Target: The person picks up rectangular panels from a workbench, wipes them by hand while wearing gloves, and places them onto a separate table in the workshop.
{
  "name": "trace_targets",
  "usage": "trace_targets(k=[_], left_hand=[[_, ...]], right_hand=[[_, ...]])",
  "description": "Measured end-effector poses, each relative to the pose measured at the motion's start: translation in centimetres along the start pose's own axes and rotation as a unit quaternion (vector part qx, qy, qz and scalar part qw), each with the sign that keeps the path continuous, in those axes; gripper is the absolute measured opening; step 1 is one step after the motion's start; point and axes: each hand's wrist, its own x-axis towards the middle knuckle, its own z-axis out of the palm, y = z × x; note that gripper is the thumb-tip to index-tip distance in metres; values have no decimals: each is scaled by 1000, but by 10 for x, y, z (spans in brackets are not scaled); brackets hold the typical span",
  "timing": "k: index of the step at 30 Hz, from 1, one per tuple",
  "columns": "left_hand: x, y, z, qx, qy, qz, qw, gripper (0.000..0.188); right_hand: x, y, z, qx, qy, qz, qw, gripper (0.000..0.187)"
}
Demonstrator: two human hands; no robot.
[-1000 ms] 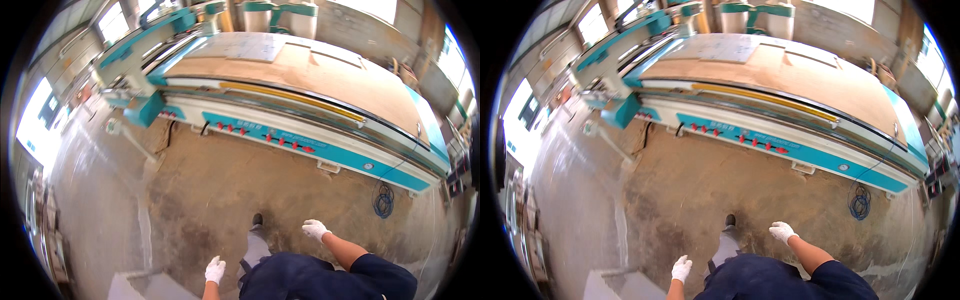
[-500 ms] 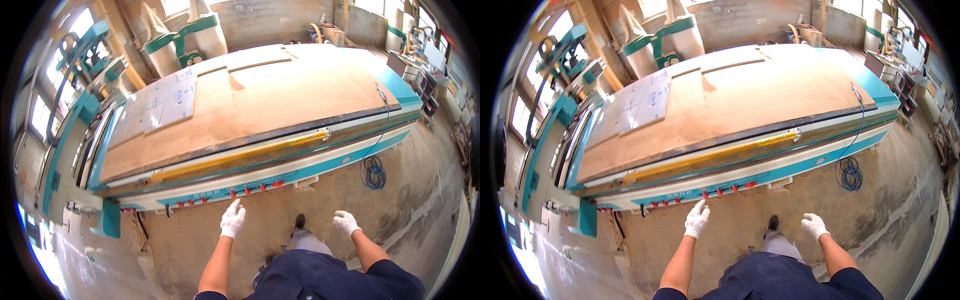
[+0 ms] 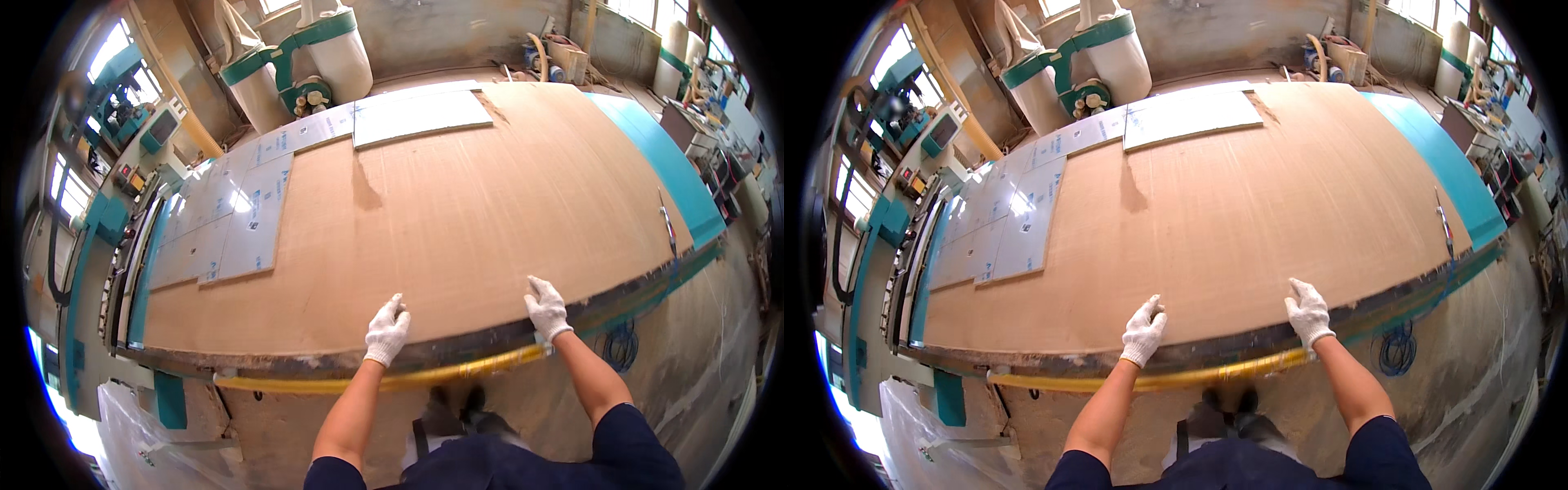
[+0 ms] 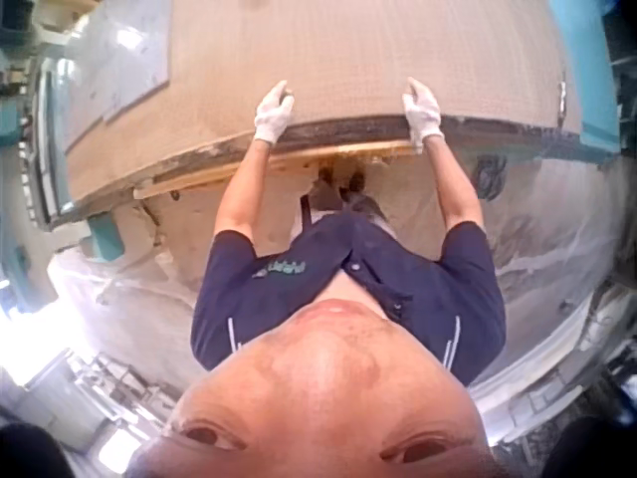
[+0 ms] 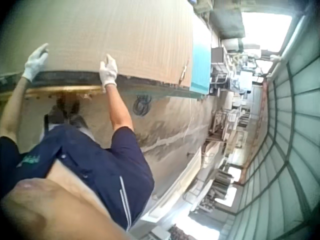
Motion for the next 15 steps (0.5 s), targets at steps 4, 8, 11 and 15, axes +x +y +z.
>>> trace_targets(k=[4,8,11,15], left_hand=[[125,-6,30,171,36,140,975,62],[238,-2,57,285,52,197,937,67],[341,-1,67,357,92,192,909,69],[499,-34,69,417,228,159,866,74]], right_hand=[[114,17,38,-132,-2,-58,989,59],[223,31,68,-197,-2,-71,978,70],[317,48,90,-249,-6,-93,964,75],[456,82,107,-259,32,-116,958,75]])
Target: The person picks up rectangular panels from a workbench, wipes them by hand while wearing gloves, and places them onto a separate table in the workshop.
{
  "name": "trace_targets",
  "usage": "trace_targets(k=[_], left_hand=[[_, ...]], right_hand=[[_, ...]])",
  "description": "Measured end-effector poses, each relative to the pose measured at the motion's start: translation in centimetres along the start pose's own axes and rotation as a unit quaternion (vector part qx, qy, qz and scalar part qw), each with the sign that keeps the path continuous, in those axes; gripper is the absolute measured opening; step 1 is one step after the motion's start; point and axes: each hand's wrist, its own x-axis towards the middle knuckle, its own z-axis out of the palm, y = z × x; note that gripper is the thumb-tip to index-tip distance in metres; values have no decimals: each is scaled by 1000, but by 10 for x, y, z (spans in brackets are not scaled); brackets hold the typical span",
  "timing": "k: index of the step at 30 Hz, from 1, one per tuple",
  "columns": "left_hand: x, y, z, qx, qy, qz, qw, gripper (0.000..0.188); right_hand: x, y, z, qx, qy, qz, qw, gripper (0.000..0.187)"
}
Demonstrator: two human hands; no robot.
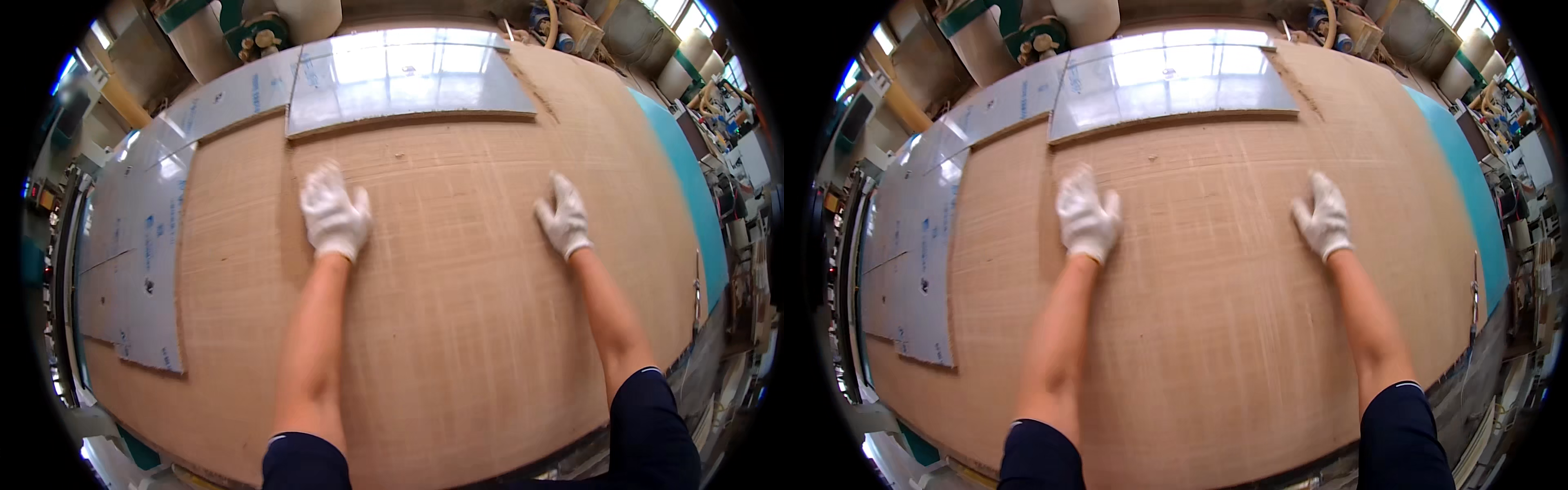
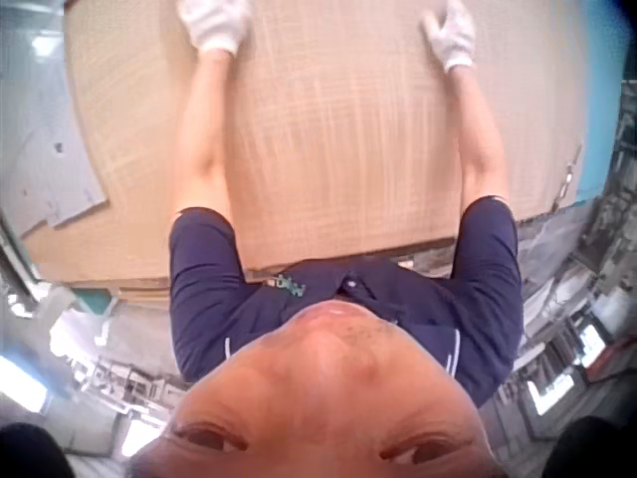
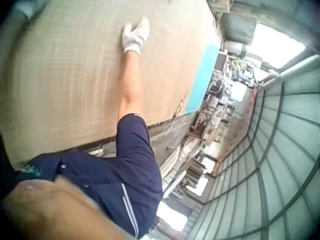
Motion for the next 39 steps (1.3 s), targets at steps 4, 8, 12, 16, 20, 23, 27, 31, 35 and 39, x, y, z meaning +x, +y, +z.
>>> trace_targets(k=[4,8,12,16,20,23,27,31,35,39], left_hand=[[96,-36,28,6,-46,-201,979,83],[139,-64,27,7,-46,-244,969,84],[149,-72,46,-61,-46,-283,956,82],[142,-99,48,-188,-36,-265,945,79],[137,-120,51,-215,-22,-239,947,79],[132,-105,47,-185,-42,-222,956,83],[129,-69,40,19,25,-108,994,88],[140,-74,40,18,-78,-229,970,86],[156,-74,36,-11,-45,-332,942,88],[149,-94,38,-105,-18,-273,956,79]], right_hand=[[109,33,26,2,50,-7,999,78],[182,52,50,54,41,-25,997,81],[200,75,63,215,-47,-1,975,80],[200,78,61,470,-101,32,876,82],[197,64,51,546,-105,79,827,83],[201,74,54,563,-89,110,814,80],[201,63,61,368,-46,132,919,73],[195,32,51,127,-1,75,989,75],[196,37,50,126,-23,76,989,75],[194,46,56,253,-44,32,966,73]])
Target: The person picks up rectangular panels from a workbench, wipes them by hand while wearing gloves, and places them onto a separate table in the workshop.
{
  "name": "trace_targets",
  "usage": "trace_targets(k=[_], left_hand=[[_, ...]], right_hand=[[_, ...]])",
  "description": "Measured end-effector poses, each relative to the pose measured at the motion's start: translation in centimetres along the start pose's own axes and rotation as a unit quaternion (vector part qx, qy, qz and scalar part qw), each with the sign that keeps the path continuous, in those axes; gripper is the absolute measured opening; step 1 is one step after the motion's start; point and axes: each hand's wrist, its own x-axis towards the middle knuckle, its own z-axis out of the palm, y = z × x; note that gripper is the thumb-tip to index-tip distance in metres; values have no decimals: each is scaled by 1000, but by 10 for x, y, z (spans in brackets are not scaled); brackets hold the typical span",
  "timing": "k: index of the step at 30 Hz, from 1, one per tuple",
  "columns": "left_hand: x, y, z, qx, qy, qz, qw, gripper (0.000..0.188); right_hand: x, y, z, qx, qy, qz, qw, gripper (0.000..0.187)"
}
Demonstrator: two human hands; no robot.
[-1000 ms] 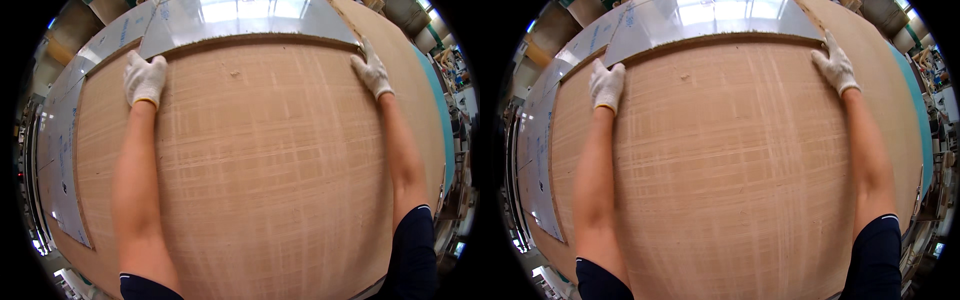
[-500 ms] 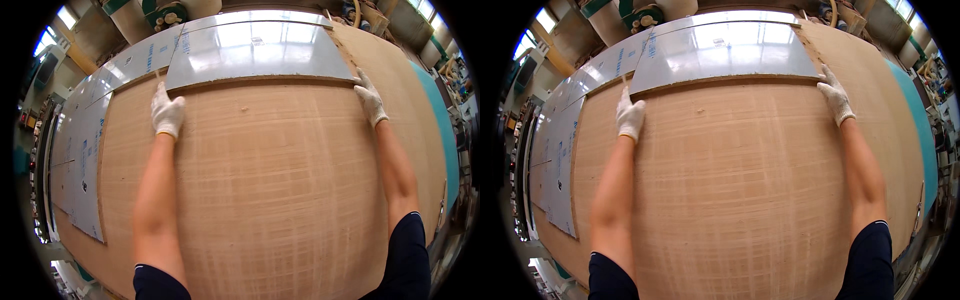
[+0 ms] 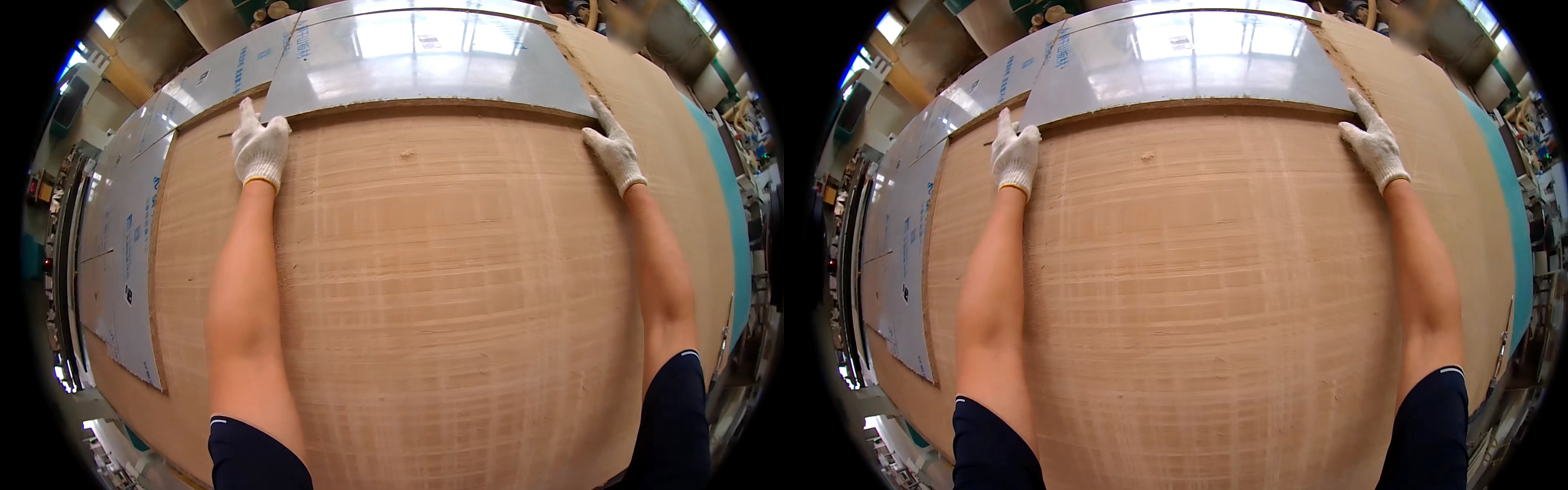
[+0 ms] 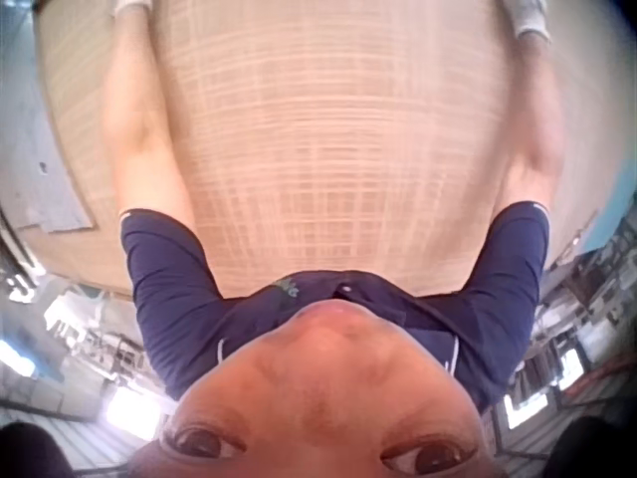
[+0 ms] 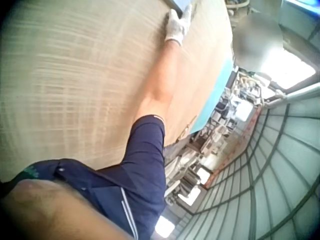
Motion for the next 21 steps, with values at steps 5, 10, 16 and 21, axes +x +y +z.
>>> trace_targets(k=[5,10,16,21], left_hand=[[-5,-21,2,-43,-1,43,998,72],[-80,-18,-66,-113,-101,26,988,56],[-260,-30,-190,-199,-200,-11,959,49],[-449,-51,-274,-230,-284,-138,921,42]], right_hand=[[-19,18,-9,236,-8,41,971,74],[-117,7,-41,277,68,124,950,65],[-307,-33,-113,283,124,247,918,71],[-492,4,-195,173,179,293,923,62]])
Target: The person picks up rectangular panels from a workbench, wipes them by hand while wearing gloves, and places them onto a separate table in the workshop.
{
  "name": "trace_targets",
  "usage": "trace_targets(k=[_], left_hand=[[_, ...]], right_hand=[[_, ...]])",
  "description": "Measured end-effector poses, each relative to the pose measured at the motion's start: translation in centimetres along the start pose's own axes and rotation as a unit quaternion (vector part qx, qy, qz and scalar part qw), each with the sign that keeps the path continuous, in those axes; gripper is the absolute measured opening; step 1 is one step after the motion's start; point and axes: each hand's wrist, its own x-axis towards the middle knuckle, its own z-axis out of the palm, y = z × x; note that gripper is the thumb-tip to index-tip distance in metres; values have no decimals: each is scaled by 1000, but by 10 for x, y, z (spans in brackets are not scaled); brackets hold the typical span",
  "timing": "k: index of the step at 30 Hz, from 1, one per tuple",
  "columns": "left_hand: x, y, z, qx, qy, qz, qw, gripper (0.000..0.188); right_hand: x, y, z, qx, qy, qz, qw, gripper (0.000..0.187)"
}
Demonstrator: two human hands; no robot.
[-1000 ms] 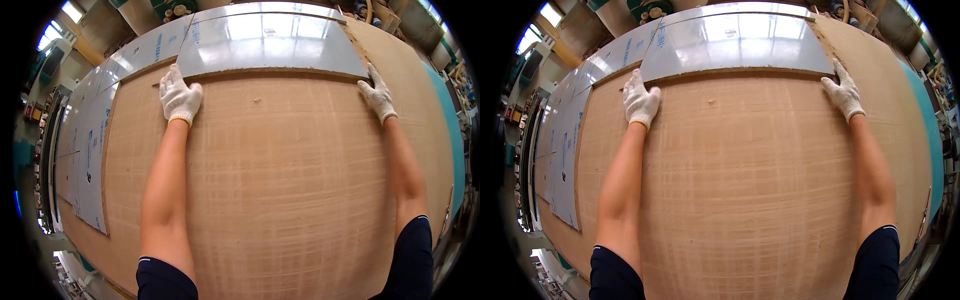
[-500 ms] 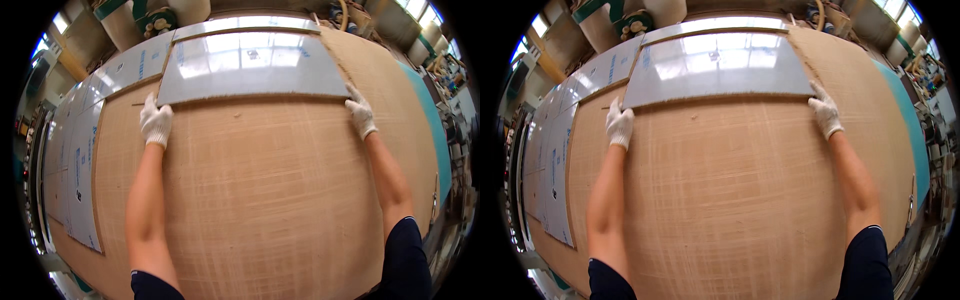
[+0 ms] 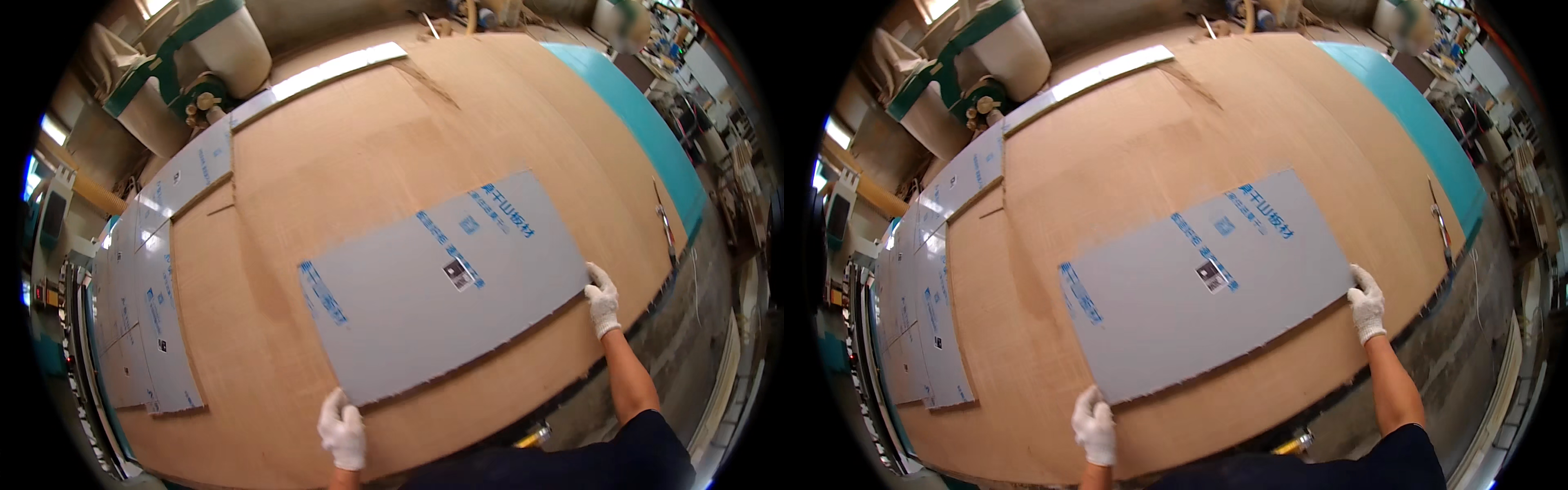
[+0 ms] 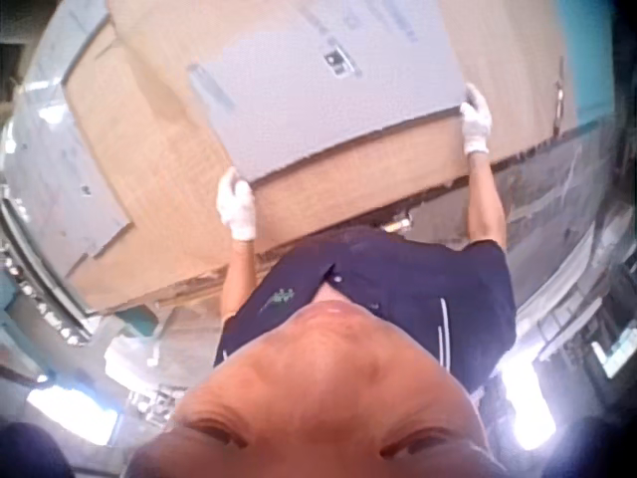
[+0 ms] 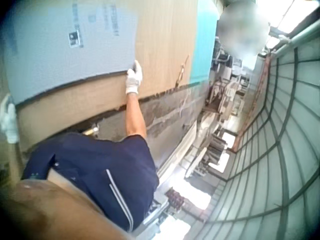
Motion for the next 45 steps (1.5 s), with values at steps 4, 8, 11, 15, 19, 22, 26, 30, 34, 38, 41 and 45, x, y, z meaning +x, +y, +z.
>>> trace_targets(k=[4,8,11,15,19,22,26,30,34,38,41,45], left_hand=[[-96,4,27,297,-127,40,945,61],[-108,20,97,366,0,137,920,81],[-99,-15,119,416,94,134,895,86],[-76,-2,121,453,72,187,868,87],[-67,-4,123,459,89,158,870,86],[-75,-9,126,473,86,161,862,86],[-67,-4,132,470,84,163,863,86],[-65,-15,118,441,102,167,876,84],[-69,-6,119,432,96,154,884,86],[-72,0,127,431,86,163,884,86],[-69,1,134,425,81,165,886,88],[-70,10,122,226,10,142,964,81]], right_hand=[[-47,6,-80,-303,39,-10,952,55],[-32,3,-89,-454,-25,-197,869,60],[11,-30,-52,-379,-106,-274,877,60],[82,-38,-10,-465,-127,-283,829,68],[88,-47,38,-477,-91,-284,827,70],[27,-68,88,-315,-236,-387,834,60],[-105,-117,215,-227,-329,-430,810,63],[-138,-151,270,-181,-454,-449,747,64],[-53,-123,169,-299,-354,-414,783,58],[-17,-76,139,-393,-250,-396,792,63],[-131,-123,248,-309,-358,-404,784,69],[-232,-165,353,-244,-459,-439,733,75]])
